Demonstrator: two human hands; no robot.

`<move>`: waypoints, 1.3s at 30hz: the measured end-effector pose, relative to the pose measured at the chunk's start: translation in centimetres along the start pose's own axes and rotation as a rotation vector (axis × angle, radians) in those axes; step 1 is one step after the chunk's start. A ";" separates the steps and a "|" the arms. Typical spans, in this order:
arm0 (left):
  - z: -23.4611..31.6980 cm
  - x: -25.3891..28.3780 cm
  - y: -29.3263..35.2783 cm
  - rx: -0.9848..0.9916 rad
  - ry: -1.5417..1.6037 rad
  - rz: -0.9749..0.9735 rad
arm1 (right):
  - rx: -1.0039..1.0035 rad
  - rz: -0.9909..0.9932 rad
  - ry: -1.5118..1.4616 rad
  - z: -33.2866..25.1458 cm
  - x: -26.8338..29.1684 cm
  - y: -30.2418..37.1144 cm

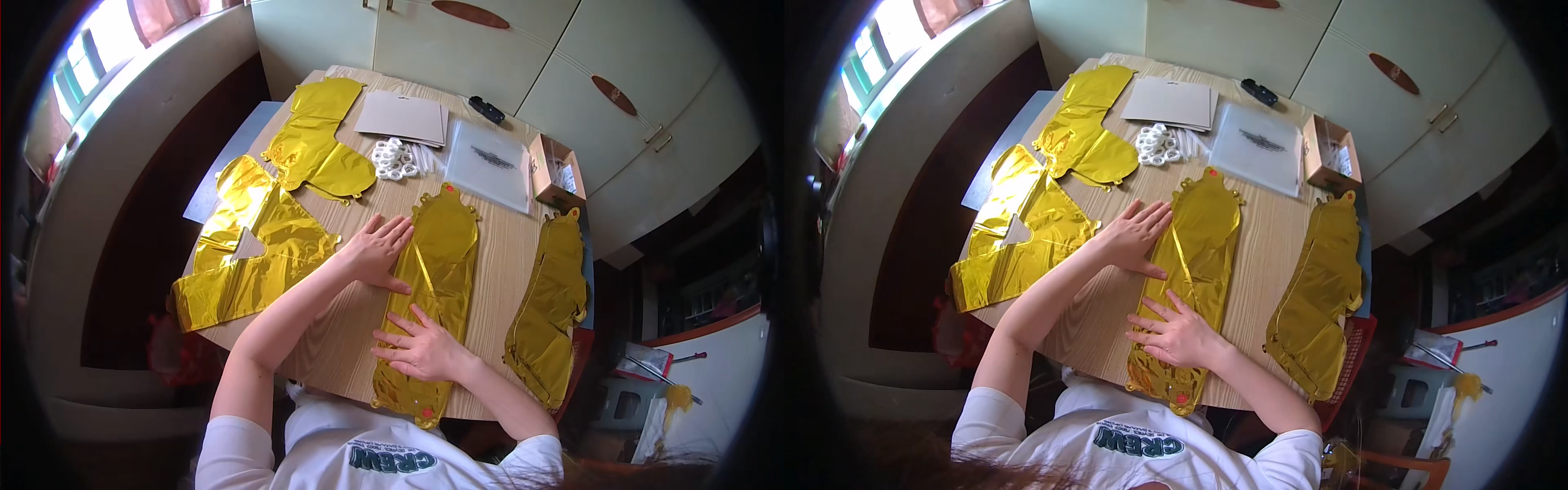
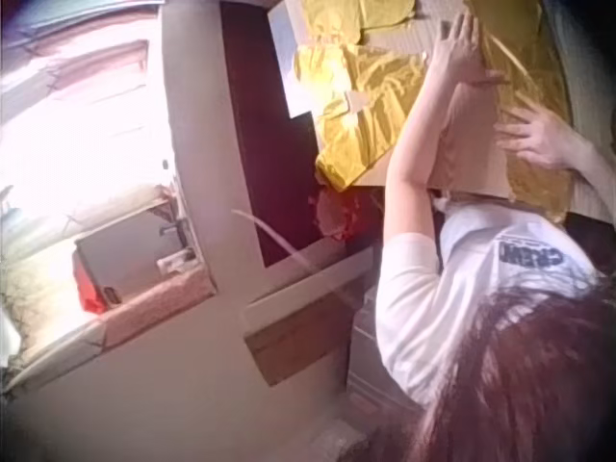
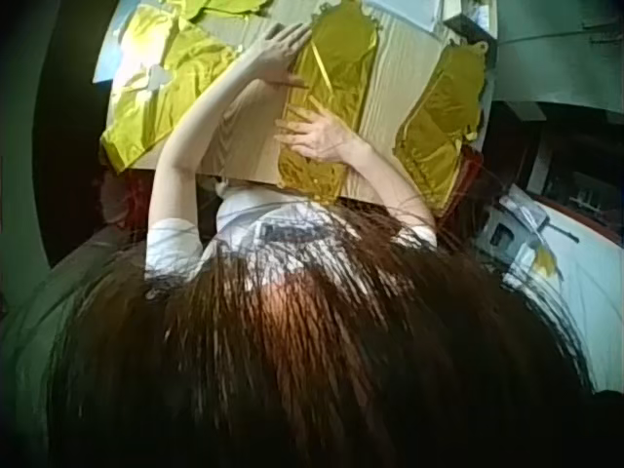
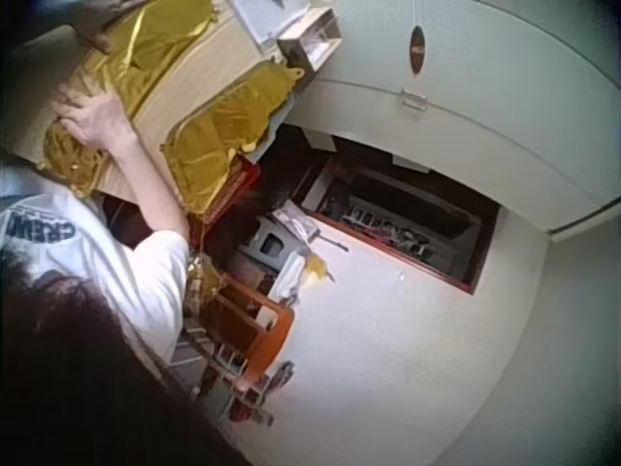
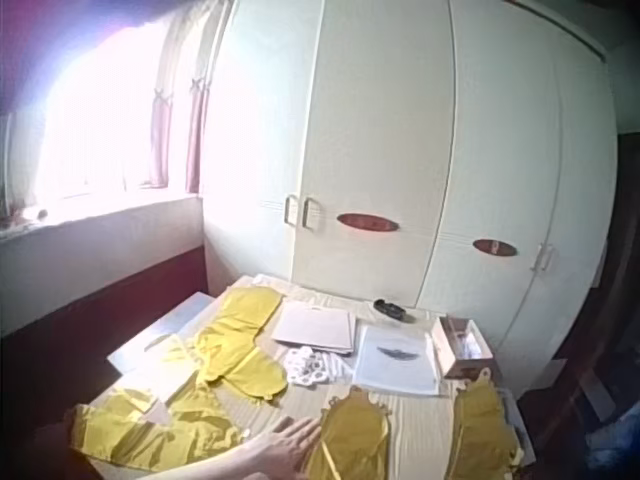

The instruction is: The person is manually packaging gold foil decorations by placing them on white cardboard backings and inserting them into plastic sleeves.

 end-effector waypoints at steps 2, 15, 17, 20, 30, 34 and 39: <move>0.3 -0.1 0.1 0.000 0.007 0.007 | 0.000 -0.011 -0.013 -0.6 0.0 0.4; -1.2 -0.4 -0.7 0.047 0.004 0.013 | 0.043 -0.085 -0.082 -3.2 -1.2 1.3; -1.1 -0.1 -0.8 0.052 0.017 0.018 | 0.001 -0.015 -0.303 -2.8 -0.1 1.6; -1.5 0.1 -0.4 0.071 0.019 0.039 | -0.159 0.242 -0.500 0.2 3.9 3.1; 5.2 1.9 2.0 -0.104 0.063 0.092 | -0.506 0.475 -0.007 5.4 5.7 10.2; 8.2 1.6 3.4 -0.193 0.153 0.079 | -0.492 0.412 0.041 5.1 4.6 9.6; 8.3 1.2 3.7 -0.210 0.076 0.095 | -0.470 0.398 0.075 5.0 4.4 9.2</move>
Point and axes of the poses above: each hand's wrist, its own y-axis away from the middle knuckle, its own x-axis out of the back of the hand, z = x × y, the point moved 9 cm from there along -y, towards the middle knuckle, and after that the axes turned 5 degrees about z, right-handed, at the moved point
